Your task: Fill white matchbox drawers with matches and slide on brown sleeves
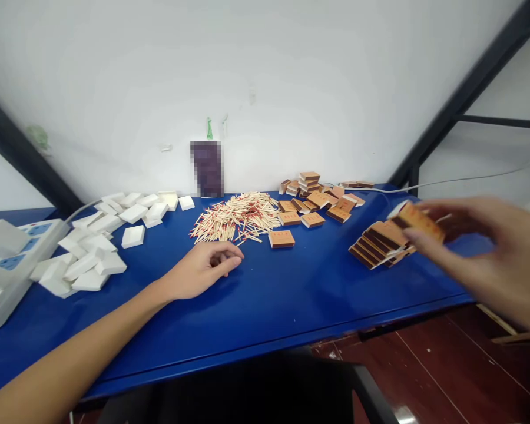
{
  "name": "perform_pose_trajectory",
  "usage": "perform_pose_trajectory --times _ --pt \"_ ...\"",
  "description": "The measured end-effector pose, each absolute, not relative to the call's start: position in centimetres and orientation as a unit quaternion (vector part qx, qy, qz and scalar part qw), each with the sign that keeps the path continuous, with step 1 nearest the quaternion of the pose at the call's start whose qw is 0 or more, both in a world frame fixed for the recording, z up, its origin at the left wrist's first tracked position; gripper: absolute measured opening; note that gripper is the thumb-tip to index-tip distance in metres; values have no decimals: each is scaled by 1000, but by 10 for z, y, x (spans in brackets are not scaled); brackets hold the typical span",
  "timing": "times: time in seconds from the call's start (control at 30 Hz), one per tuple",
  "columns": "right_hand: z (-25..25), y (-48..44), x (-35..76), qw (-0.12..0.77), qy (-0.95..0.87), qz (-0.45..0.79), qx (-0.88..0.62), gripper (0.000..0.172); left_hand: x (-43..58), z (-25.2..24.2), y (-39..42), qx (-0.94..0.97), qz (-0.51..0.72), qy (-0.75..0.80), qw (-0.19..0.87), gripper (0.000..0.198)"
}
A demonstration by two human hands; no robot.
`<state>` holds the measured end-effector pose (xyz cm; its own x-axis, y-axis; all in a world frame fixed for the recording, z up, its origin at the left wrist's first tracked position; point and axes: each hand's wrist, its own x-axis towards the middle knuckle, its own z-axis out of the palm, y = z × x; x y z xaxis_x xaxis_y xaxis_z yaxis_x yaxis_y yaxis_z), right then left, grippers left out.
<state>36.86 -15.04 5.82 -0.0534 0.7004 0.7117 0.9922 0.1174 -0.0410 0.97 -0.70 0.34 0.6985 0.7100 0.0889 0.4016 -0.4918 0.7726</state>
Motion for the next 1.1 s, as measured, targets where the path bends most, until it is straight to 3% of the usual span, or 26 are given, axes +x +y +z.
perform_pose_trajectory --times 0.13,0.27,0.4,0.6,0.73,0.8,0.93,1.1 --pt "12 -158 343 245 -753 -211 -573 21 17 6 -15 919 180 274 220 30" --pt "-16 -146 340 134 -744 -283 -590 23 23 11 -19 962 115 228 99 38" --pt "-13 -130 346 61 -736 -336 -585 28 39 12 -11 974 68 215 34 47" --pt "12 -95 312 153 -768 -268 -561 19 69 5 -4 976 54 211 -10 52" --pt "16 -67 282 224 -848 -108 -468 13 55 2 -21 973 88 214 6 43" --pt "14 -59 268 208 -866 -49 -452 17 38 5 -26 970 112 215 26 40" --pt "12 -51 247 119 -888 -63 -440 28 -17 24 -11 932 189 308 8 35" --pt "18 -43 232 81 -922 -1 -378 26 -93 52 24 848 33 504 -161 49"
